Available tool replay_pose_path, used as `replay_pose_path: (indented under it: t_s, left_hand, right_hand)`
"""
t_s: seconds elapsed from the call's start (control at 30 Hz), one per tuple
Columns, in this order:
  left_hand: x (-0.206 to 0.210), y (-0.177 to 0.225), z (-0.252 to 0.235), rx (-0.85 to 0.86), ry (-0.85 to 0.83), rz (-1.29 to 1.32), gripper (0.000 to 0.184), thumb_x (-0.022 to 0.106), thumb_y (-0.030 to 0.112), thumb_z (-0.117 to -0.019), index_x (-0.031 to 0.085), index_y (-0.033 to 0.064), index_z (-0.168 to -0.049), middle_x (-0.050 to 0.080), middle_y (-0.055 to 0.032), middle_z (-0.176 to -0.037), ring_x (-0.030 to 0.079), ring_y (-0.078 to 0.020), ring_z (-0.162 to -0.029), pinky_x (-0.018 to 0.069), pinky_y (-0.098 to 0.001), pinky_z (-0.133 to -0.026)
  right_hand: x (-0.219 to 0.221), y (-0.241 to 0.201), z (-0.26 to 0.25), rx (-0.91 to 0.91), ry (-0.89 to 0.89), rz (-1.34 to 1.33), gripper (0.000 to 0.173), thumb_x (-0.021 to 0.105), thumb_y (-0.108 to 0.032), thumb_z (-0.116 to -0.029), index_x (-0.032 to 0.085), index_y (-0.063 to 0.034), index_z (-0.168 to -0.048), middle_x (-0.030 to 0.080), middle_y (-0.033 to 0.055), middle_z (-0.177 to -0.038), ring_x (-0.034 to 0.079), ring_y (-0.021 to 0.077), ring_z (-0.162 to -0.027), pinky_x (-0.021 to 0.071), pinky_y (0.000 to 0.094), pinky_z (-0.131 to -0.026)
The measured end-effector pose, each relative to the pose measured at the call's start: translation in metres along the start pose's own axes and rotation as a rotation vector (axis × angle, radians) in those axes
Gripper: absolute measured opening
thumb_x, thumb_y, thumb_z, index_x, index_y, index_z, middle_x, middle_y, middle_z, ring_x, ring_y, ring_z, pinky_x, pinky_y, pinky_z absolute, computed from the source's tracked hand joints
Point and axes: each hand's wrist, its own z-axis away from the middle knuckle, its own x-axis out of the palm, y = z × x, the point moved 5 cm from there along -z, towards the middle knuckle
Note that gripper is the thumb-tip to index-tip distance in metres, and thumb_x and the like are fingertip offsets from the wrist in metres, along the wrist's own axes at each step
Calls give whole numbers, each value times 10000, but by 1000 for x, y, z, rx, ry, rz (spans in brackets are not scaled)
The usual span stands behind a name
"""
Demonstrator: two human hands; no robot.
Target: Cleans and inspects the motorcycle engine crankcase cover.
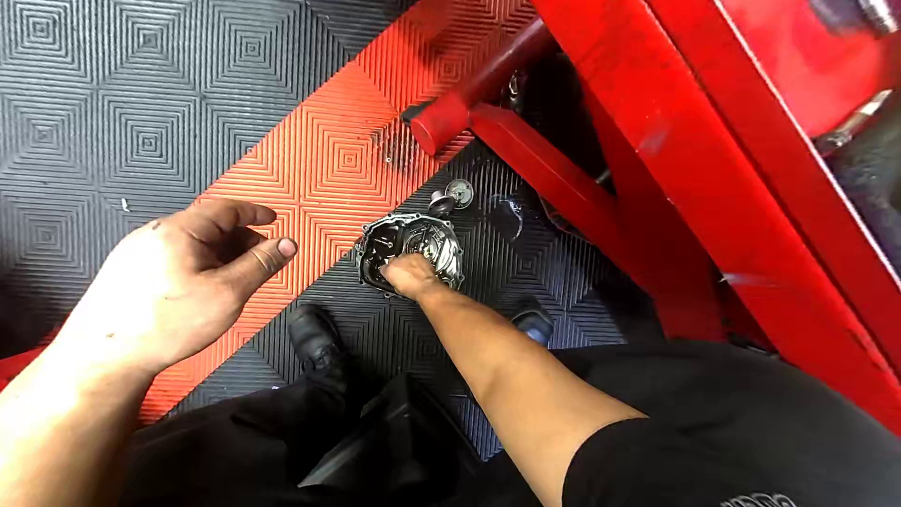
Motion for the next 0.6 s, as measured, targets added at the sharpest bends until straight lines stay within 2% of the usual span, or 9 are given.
replay_pose_path:
  t_s: [0.13, 0.27, 0.4, 0.5, 0.6]
  left_hand:
    - [3, 5, 0, -6, -16, -34, 480, 643, 643, -929, 666, 281, -1244, 748, 83, -903, 724, -87, -734, 642, -366, -649]
    - [3, 12, 1, -31, -34, -63, 467, 634, 641, -934, 685, 275, -1220, 749, 91, -897, 724, -76, -754, 638, -371, -676]
    - [4, 8, 1, -30, -37, -58, 477, 642, 650, -928, 686, 276, -1222, 751, 89, -878, 726, -78, -730, 644, -372, -653]
    - [2, 11, -2, -35, -38, -100, 513, 619, 705, -894, 694, 304, -1203, 740, 113, -886, 717, -46, -773, 634, -375, -705]
    - [0, 13, -4, -44, -50, -143, 531, 599, 709, -898, 686, 289, -1211, 739, 95, -901, 708, -57, -787, 613, -413, -719]
  right_hand:
    - [-3, -3, 4, 14, -33, 11, 185, 636, -70, -928, 726, -155, -1065, 727, 124, -1052, 704, 375, -971, 577, 609, -746]
    - [-3, -4, 4, -4, -62, 18, 147, 641, -64, -921, 735, -138, -1008, 729, 118, -1056, 703, 368, -971, 575, 607, -760]
    - [-5, -1, 1, -32, -110, 17, 138, 668, -78, -897, 735, -149, -995, 732, 95, -1074, 703, 348, -989, 569, 613, -762]
    - [-8, -1, 1, -47, -114, 36, 131, 642, -84, -920, 736, -151, -982, 737, 85, -1063, 706, 338, -993, 569, 608, -771]
    - [-8, 2, 3, -57, -88, 37, 130, 644, -92, -912, 736, -153, -980, 739, 85, -1045, 709, 332, -981, 570, 600, -765]
